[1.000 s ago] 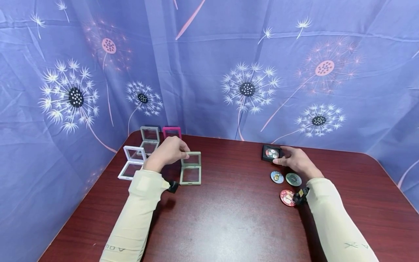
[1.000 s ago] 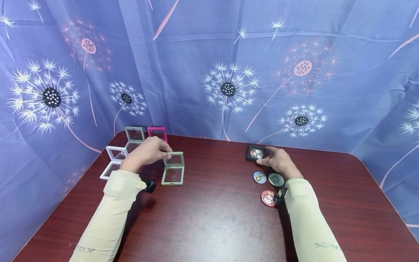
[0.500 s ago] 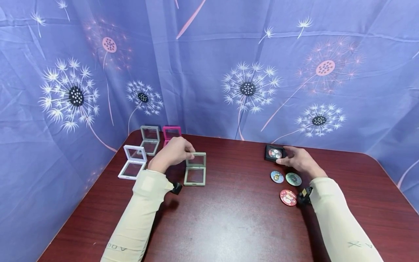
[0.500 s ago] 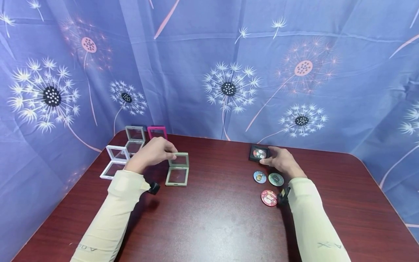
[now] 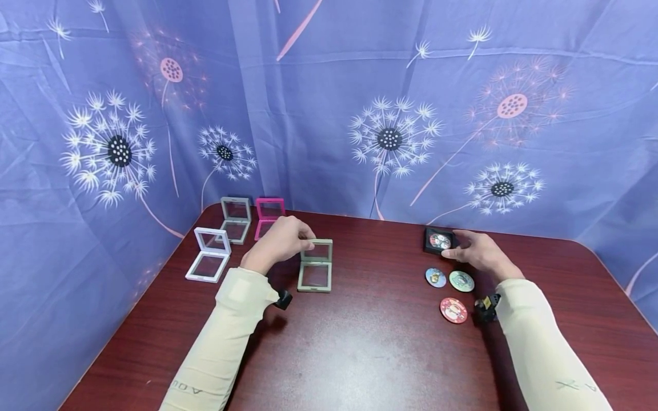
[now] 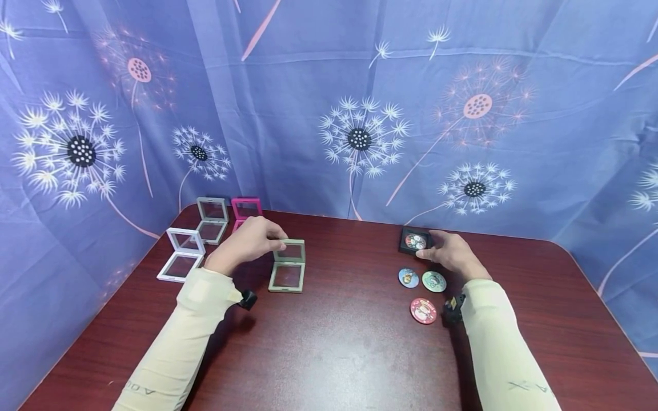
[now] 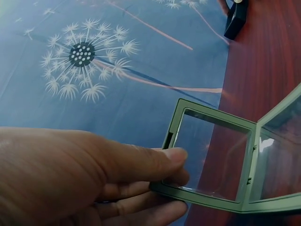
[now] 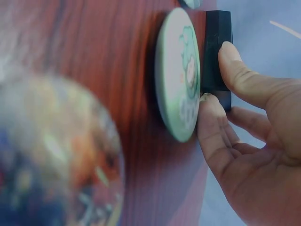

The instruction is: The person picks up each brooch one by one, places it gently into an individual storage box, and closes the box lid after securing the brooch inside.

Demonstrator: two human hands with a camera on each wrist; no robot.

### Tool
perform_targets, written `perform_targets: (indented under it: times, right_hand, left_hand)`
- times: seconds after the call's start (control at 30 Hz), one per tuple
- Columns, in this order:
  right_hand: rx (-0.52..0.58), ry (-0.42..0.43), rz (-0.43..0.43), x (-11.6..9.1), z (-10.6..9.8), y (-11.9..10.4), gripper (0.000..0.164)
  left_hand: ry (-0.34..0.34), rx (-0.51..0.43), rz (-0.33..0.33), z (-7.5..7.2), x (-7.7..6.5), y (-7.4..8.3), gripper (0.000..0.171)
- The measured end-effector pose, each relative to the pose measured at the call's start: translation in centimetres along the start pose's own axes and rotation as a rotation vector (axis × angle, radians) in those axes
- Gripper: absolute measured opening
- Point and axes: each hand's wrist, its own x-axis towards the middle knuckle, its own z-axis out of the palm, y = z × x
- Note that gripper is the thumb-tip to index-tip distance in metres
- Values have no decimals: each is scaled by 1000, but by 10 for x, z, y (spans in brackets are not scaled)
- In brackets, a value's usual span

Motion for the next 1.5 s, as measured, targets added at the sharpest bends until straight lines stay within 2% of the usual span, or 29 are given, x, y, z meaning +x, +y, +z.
perform_targets:
  times: [0.6,0.77,0.93,1.5]
  right_hand:
    - [-42,5,45,-12,-18,22,89]
    - [-42,-2,72,-15,-24,27,92]
    - [-22,5,63,-19,-28,33,91]
    - [-9,6,103,-21,-34,46,95]
  left_hand:
    - [29,-92,-10,23,9,14,11]
    - [47,-89,25,29,10,18,11]
    - [72,-79,67,34,12,20,10]
    - [164,-70,100,49,14,28,14]
